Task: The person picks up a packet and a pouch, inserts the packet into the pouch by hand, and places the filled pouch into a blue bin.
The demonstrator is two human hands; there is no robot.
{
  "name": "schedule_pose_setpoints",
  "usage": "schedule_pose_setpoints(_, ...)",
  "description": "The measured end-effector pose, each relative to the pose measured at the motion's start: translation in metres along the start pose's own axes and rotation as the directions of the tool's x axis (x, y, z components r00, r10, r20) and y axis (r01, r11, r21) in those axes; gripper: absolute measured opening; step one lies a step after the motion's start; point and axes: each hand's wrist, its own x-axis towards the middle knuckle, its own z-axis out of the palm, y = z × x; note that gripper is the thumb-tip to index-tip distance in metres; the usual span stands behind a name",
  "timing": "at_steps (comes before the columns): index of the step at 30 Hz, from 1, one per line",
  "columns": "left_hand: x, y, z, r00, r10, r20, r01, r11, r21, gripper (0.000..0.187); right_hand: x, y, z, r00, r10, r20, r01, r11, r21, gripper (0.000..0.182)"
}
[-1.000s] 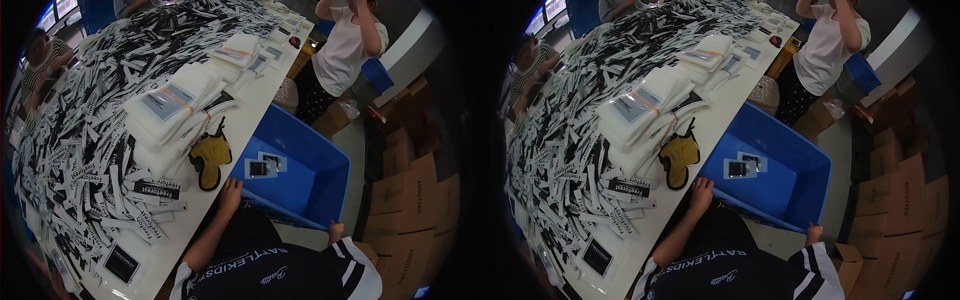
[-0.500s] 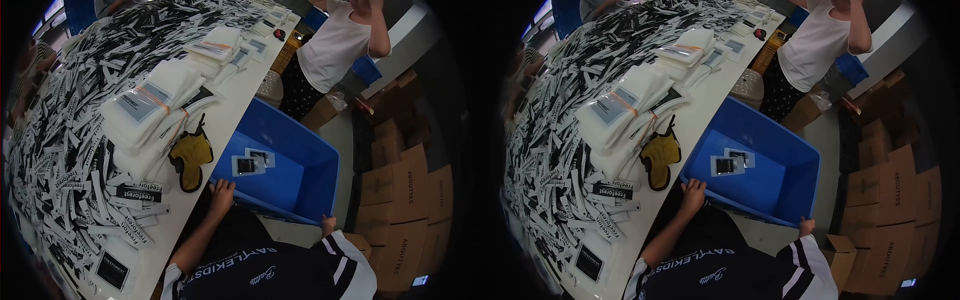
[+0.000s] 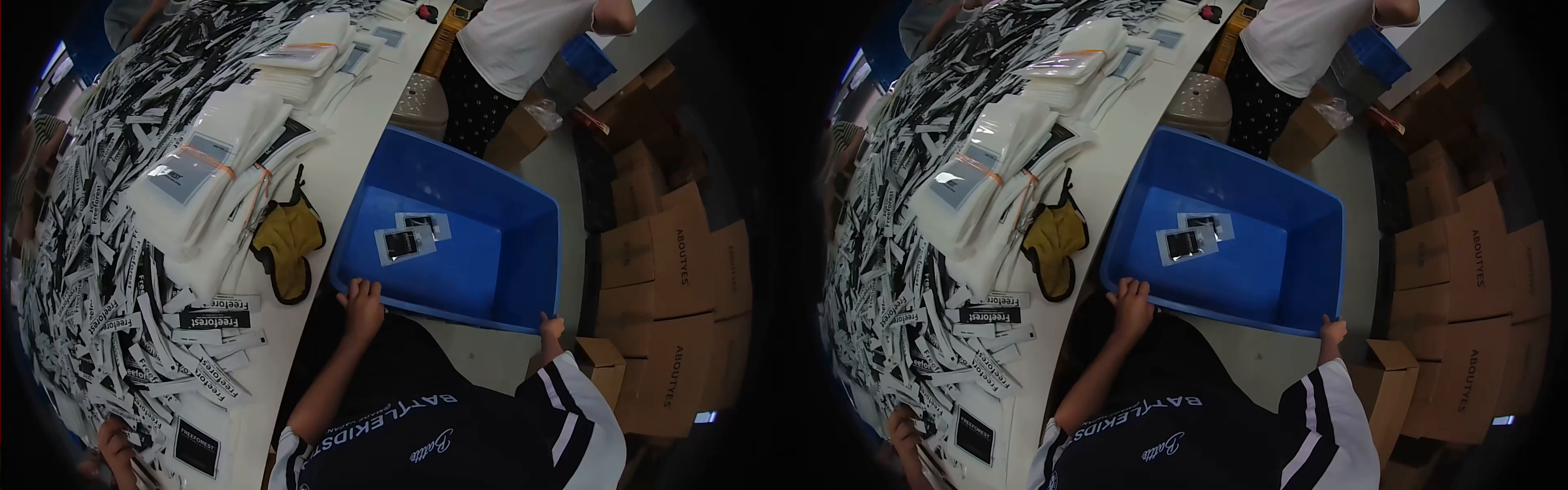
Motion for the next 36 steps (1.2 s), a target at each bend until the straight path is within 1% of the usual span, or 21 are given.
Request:
schedule_pose_setpoints(4, 0.01, -0.008, -0.003, 0.999, 0.039, 0.016, -0.039, 0.999, -0.006, 0.026, -0.006, -0.001, 0.0, 0.999, -0.029, -0.019, 0.029, 1.0, 0.0, 0.049)
schedule_pose_setpoints(7, 0.014, -0.01, -0.003, 0.998, 0.042, 0.047, -0.041, 0.999, -0.025, 0.024, -0.007, -0.006, -0.002, 0.999, -0.032, 0.019, 0.033, 0.999, -0.025, 0.049)
schedule_pose_setpoints(13, 0.011, -0.008, -0.003, 0.998, 0.043, -0.039, -0.045, 0.997, -0.058, 0.024, 0.008, 0.001, 0.012, 0.999, -0.036, 0.035, 0.037, 0.999, -0.028, 0.052)
schedule_pose_setpoints(15, 0.007, -0.005, -0.012, 0.994, 0.038, 0.105, -0.036, 0.999, -0.019, 0.027, 0.017, 0.005, 0.02, 0.995, -0.068, 0.072, 0.067, 0.998, 0.013, 0.054)
schedule_pose_setpoints(16, 0.006, -0.006, -0.017, 0.995, 0.02, 0.101, -0.019, 1.0, -0.019, 0.027, 0.019, 0.007, 0.021, 0.992, -0.072, 0.107, 0.068, 0.997, 0.038, 0.056)
schedule_pose_setpoints(18, -0.005, -0.003, -0.023, 0.998, 0.04, -0.041, -0.049, 0.968, -0.245, 0.031, 0.012, 0.006, 0.016, 0.991, -0.082, 0.106, 0.079, 0.996, 0.029, 0.057)
schedule_pose_setpoints(19, -0.013, -0.002, -0.029, 0.999, 0.035, -0.021, -0.039, 0.966, -0.255, 0.031, -0.001, 0.002, 0.007, 0.992, -0.079, 0.102, 0.076, 0.997, 0.035, 0.057)
schedule_pose_setpoints(20, -0.021, -0.002, -0.04, 0.992, -0.083, -0.091, 0.047, 0.937, -0.346, 0.033, -0.023, -0.013, -0.009, 0.992, -0.063, 0.105, 0.062, 0.998, 0.017, 0.057)
schedule_pose_setpoints(21, -0.026, -0.006, -0.052, 0.968, -0.202, -0.151, 0.119, 0.893, -0.435, 0.035, -0.046, -0.036, -0.029, 0.999, 0.018, 0.034, -0.018, 1.0, 0.007, 0.055)
schedule_pose_setpoints(22, -0.037, -0.013, -0.064, 0.975, -0.206, -0.081, 0.149, 0.881, -0.449, 0.034, -0.061, -0.047, -0.042, 0.994, 0.098, -0.038, -0.098, 0.995, -0.001, 0.052)
schedule_pose_setpoints(23, -0.053, -0.018, -0.077, 0.977, -0.213, -0.017, 0.181, 0.868, -0.462, 0.032, -0.066, -0.05, -0.049, 0.993, 0.107, -0.038, -0.108, 0.994, -0.012, 0.052)
schedule_pose_setpoints(25, -0.085, -0.008, -0.115, 0.968, -0.248, 0.048, 0.237, 0.829, -0.506, 0.028, -0.066, -0.069, -0.057, 0.977, -0.113, -0.182, 0.124, 0.991, 0.054, 0.047)
schedule_pose_setpoints(26, -0.101, -0.003, -0.134, 0.958, -0.265, 0.113, 0.284, 0.8, -0.528, 0.026, -0.067, -0.086, -0.062, 0.975, -0.139, -0.175, 0.151, 0.987, 0.056, 0.047)
schedule_pose_setpoints(27, -0.117, 0.002, -0.151, 0.942, -0.287, 0.172, 0.334, 0.769, -0.545, 0.025, -0.07, -0.105, -0.067, 0.901, -0.328, -0.282, 0.393, 0.893, 0.217, 0.045)
schedule_pose_setpoints(28, -0.128, 0.009, -0.167, 0.944, -0.283, 0.17, 0.33, 0.776, -0.538, 0.024, -0.077, -0.132, -0.074, 0.781, -0.473, -0.408, 0.612, 0.709, 0.35, 0.042)
schedule_pose_setpoints(30, -0.146, 0.019, -0.192, 0.934, -0.324, 0.15, 0.351, 0.761, -0.545, 0.024, -0.109, -0.199, -0.088, 0.657, -0.61, -0.442, 0.734, 0.385, 0.56, 0.039)
schedule_pose_setpoints(31, -0.153, 0.022, -0.198, 0.93, -0.364, 0.054, 0.336, 0.777, -0.533, 0.025, -0.134, -0.233, -0.095, 0.64, -0.639, -0.427, 0.733, 0.34, 0.589, 0.039)
schedule_pose_setpoints(33, -0.158, 0.029, -0.212, 0.895, -0.423, -0.143, 0.299, 0.805, -0.512, 0.026, -0.191, -0.301, -0.114, 0.282, -0.778, -0.562, 0.828, -0.099, 0.552, 0.035)
schedule_pose_setpoints(34, -0.159, 0.027, -0.218, 0.873, -0.45, -0.189, 0.31, 0.81, -0.497, 0.026, -0.22, -0.328, -0.12, 0.113, -0.812, -0.573, 0.766, -0.296, 0.57, 0.032)
schedule_pose_setpoints(35, -0.16, 0.026, -0.224, 0.836, -0.461, -0.299, 0.296, 0.836, -0.462, 0.026, -0.252, -0.351, -0.128, -0.061, -0.804, -0.592, 0.666, -0.474, 0.576, 0.029)
schedule_pose_setpoints(36, -0.161, 0.024, -0.229, 0.79, -0.462, -0.404, 0.286, 0.859, -0.424, 0.026, -0.293, -0.367, -0.137, -0.164, -0.795, -0.584, 0.539, -0.568, 0.622, 0.021)
